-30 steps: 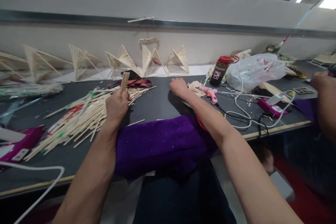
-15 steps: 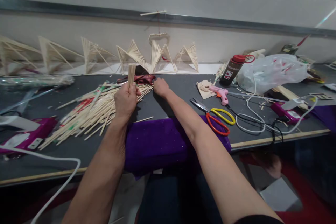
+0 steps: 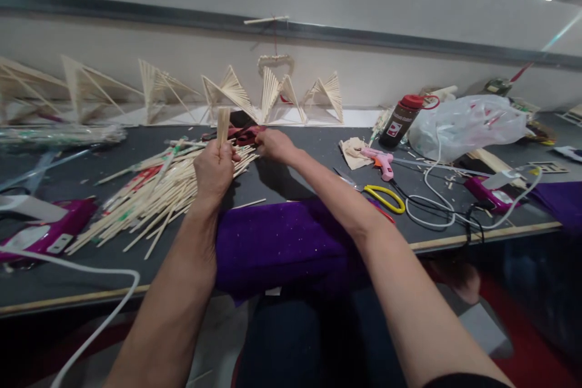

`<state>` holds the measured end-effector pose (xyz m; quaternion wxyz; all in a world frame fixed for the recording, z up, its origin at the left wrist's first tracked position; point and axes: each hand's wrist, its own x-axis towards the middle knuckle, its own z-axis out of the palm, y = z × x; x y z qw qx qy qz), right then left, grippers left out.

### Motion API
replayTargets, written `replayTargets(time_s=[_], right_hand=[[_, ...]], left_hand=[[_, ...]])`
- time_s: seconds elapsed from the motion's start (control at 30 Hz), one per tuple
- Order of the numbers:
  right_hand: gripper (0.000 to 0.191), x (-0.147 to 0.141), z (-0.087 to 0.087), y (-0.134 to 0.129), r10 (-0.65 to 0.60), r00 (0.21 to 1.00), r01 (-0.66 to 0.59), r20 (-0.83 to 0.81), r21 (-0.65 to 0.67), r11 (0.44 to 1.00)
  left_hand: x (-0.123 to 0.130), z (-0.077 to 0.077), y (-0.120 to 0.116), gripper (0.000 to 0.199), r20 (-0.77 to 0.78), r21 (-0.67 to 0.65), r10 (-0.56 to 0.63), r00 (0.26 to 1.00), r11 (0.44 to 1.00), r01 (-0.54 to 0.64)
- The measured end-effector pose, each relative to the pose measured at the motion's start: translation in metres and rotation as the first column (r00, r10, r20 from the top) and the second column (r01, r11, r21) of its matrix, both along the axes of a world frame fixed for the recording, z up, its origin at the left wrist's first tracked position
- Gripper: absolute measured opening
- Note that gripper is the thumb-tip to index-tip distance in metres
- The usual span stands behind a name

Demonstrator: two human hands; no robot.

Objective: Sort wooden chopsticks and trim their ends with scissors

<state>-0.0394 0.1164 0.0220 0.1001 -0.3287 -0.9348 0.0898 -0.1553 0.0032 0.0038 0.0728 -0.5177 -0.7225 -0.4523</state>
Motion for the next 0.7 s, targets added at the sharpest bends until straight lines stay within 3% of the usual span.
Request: replayTargets(time_s=[0.13,0.23,0.33,0.43,0.53,0.7], right_hand=[[0.023,0.041,0.0,-0.04,0.265,0.963,-0.269,-0.048,-0.208,0.941],[0.023,0.05,-0.017,-0.072,0.403,0.915,-0.395,0.021,-0.165,0.904],[0.021,0.038,-0.036,-0.083,0.371,0.928,-0.368,0.031,-0.066,0.927],[0.023,0.016,-0.045,-0.073,0.349,0.935,-0.351,0.058,0.029,0.936],[0.027,-0.01,-0.045,-0.055,0.315,0.946,-0.321,0.072,0.099,0.942],[0.037,-0.047,-0.032,-0.037,0.153,0.987,-0.154,0.038,0.024,0.988]], left_hand=[[0.001,0.002,-0.001,0.027,0.009,0.027,-0.018,1.0,0.999,0.018],[0.002,0.003,-0.003,0.026,0.012,0.034,-0.019,1.0,0.999,0.018],[0.003,0.003,-0.005,0.027,0.018,0.013,-0.018,1.0,1.0,0.018],[0.003,0.003,-0.005,0.029,0.008,0.003,-0.006,1.0,1.0,0.006],[0.003,0.005,-0.005,0.03,0.004,0.004,0.023,1.0,1.0,-0.023],[0.0,0.006,-0.004,0.03,-0.018,0.002,0.061,0.998,0.998,-0.061]])
